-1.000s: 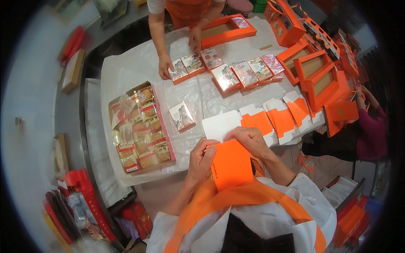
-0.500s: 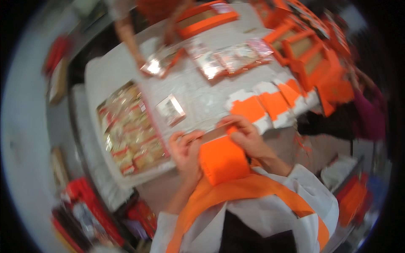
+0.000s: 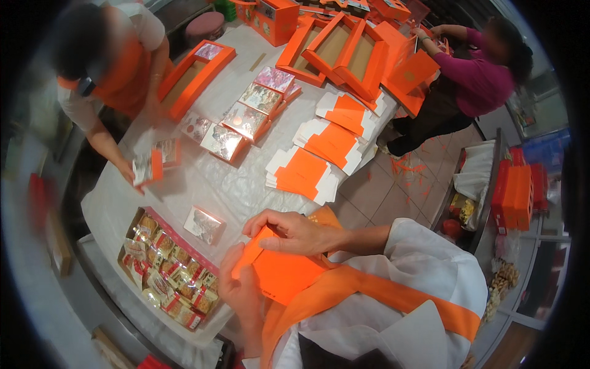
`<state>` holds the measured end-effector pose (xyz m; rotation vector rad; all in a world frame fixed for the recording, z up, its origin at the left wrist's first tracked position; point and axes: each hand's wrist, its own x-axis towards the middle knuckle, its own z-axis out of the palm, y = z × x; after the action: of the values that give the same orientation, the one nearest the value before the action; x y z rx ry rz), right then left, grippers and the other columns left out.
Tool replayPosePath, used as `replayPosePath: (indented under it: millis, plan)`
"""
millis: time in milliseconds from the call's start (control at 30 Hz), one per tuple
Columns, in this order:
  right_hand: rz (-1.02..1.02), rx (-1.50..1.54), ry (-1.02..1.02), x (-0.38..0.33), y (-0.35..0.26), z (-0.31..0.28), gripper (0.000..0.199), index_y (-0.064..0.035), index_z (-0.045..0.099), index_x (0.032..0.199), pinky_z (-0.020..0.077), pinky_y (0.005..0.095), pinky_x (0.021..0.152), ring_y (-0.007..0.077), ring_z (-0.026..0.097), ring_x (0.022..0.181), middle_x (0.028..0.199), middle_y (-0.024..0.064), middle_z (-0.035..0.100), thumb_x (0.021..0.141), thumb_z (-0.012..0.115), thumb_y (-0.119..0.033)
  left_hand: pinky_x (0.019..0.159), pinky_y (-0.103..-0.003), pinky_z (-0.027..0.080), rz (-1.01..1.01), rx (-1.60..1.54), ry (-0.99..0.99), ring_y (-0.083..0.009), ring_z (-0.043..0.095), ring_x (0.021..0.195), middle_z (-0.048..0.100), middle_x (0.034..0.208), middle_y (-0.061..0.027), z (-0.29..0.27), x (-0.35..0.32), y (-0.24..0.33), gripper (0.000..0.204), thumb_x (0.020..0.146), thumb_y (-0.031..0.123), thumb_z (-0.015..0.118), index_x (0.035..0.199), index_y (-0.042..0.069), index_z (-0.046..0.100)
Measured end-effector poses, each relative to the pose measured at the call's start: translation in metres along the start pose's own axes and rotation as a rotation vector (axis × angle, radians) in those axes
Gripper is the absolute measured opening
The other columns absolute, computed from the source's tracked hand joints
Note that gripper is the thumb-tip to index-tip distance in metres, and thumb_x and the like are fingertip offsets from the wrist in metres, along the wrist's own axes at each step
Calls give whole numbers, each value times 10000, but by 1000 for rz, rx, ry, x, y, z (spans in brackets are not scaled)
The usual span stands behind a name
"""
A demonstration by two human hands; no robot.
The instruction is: The person folds flat orange cardboard pieces into small boxes, inserts individually wrapped snack items, and closes the boxes. Completed boxes are placed on the table. The person repeats this process continuously.
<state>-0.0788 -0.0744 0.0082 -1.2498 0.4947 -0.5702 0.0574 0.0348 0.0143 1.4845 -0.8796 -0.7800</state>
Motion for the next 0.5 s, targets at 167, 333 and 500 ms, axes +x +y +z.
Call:
replayPosePath:
  millis: [167, 333, 500]
  plan:
    - [-33, -77, 21, 0, -6, -2, 199, -23, 510, 1031, 425, 245, 778, 92, 515, 877, 1018, 53, 568, 891, 505, -163, 855, -292, 440, -87, -79, 76, -159, 546, 942, 579, 978, -90, 4, 3, 14, 189, 893, 119, 506, 1013, -16, 559]
    - [-1, -48, -9, 4, -3, -5, 183, -17, 525, 1034, 421, 235, 816, 82, 515, 912, 995, 38, 564, 924, 475, -156, 841, -284, 442, -133, -21, -12, -152, 551, 927, 581, 987, -91, 0, 8, 6, 196, 893, 117, 499, 1014, -25, 560]
    - [-15, 58, -24, 5, 1, -5, 191, -10, 513, 1016, 421, 230, 758, 77, 495, 847, 917, 23, 544, 918, 456, -164, 848, -295, 439, -75, -76, -33, -166, 556, 942, 589, 1033, -110, -2, 7, -1, 227, 893, 115, 473, 1033, -37, 566]
